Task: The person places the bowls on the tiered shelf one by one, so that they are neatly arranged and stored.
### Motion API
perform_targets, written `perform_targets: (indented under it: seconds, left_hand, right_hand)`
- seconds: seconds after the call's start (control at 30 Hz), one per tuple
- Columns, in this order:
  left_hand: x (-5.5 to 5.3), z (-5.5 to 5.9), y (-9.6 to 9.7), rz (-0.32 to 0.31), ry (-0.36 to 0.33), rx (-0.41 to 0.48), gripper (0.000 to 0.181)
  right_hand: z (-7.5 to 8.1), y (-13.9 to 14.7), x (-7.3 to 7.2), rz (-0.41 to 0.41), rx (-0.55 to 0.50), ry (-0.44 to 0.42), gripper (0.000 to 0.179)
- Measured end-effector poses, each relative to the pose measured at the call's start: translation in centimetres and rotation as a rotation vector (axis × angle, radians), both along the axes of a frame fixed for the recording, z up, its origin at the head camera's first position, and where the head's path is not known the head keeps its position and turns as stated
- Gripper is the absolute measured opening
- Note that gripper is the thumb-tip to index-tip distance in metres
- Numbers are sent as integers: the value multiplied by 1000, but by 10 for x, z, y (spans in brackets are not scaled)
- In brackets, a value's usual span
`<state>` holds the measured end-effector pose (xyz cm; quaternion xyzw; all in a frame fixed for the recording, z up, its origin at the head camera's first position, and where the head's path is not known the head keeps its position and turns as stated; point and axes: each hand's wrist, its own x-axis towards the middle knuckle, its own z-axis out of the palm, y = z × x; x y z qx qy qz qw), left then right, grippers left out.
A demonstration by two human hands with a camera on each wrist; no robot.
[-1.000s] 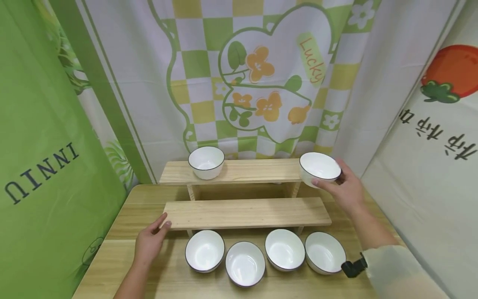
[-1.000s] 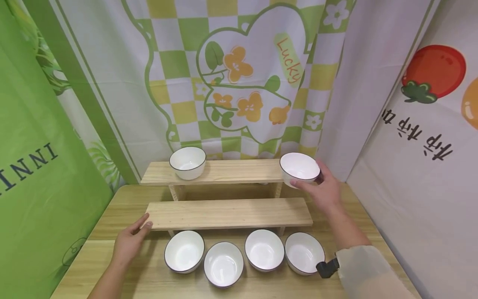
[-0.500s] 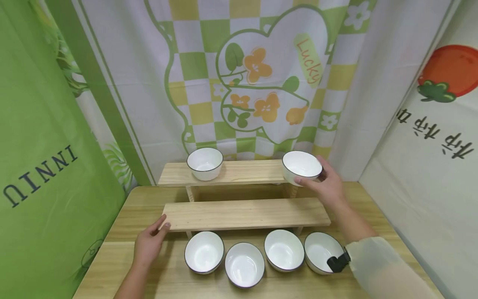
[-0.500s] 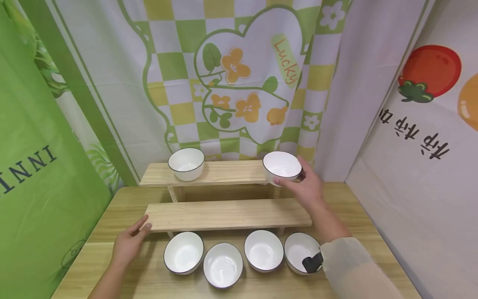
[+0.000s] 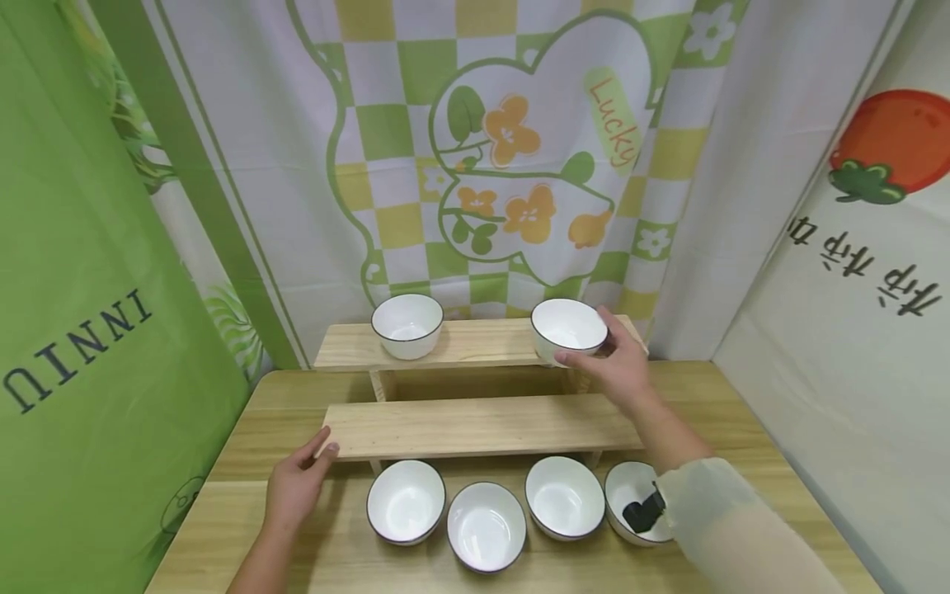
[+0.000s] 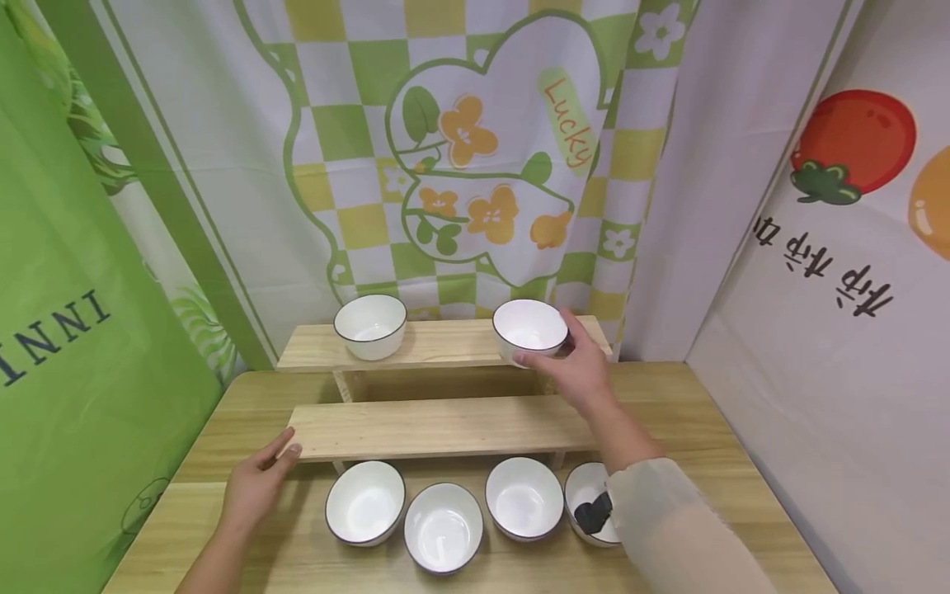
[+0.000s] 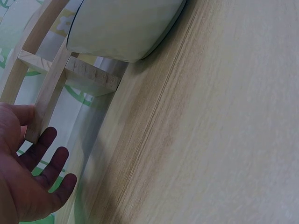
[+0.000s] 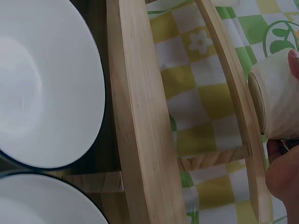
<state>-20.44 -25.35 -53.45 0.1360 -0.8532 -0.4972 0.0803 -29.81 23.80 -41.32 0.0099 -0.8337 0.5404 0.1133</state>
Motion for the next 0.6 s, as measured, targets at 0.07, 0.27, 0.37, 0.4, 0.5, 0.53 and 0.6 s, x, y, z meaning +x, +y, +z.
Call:
perform_targets:
  seconds: [0.07,0.27,0.37,0.4,0.5,0.53,0.6]
  left_hand:
    - [0,0,0,0,1,1,58]
    - [0,0,-1,4,7,8,59]
    - [-1,0,-1,0,10,16,59]
    - [-1,0,-1,-1,9,18,59]
    - [-1,-1,-1,-1,6,19,59]
    - [-1,-1,0,-1,5,19,59]
    - [0,-1,0,3,4,23,59]
  right_hand:
    - [0,-5,-2,6,6,-7,121]
    - [1,-20,-6,42,-20,-26,122]
    - [0,-26,-8,48,-34,-32,122]
    - [0,-28,-8,51,-39,-33,122]
    - [-2,-34,-10,70,-55,-28,120]
    - [-2,-36,-10,77,-58,-23,120]
    - [-2,-41,-12,87,-63,-15,119]
